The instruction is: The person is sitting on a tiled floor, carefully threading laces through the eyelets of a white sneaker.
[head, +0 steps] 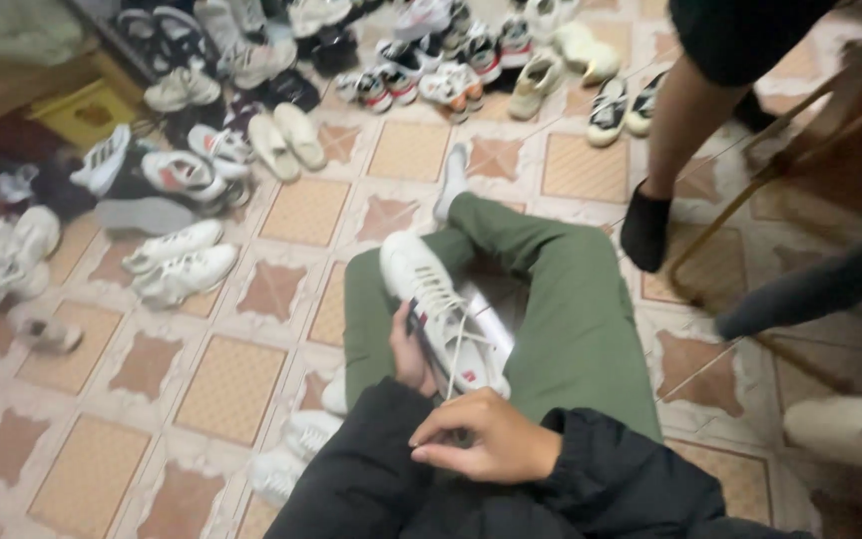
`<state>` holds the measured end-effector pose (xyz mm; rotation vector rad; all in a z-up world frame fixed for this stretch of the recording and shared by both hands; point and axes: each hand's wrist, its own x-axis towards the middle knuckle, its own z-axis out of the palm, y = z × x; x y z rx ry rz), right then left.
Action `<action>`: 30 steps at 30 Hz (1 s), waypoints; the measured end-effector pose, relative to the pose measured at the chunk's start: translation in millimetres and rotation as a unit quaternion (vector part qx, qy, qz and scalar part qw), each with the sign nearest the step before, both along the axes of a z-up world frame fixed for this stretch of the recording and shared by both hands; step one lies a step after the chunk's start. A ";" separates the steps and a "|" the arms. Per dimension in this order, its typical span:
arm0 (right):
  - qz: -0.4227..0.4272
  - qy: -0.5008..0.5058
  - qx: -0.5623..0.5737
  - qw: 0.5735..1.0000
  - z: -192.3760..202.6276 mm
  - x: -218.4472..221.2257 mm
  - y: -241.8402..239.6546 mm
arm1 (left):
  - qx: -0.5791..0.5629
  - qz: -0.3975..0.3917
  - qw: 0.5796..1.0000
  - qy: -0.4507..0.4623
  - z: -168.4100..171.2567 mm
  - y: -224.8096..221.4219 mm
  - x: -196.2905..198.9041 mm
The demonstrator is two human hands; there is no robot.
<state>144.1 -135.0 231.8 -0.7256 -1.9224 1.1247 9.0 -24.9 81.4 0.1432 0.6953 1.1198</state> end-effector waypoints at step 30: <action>-0.214 0.360 -0.294 0.859 -158.3 53.4 41.3 | 0.017 0.039 0.997 0.056 -8.6 2.9 10.8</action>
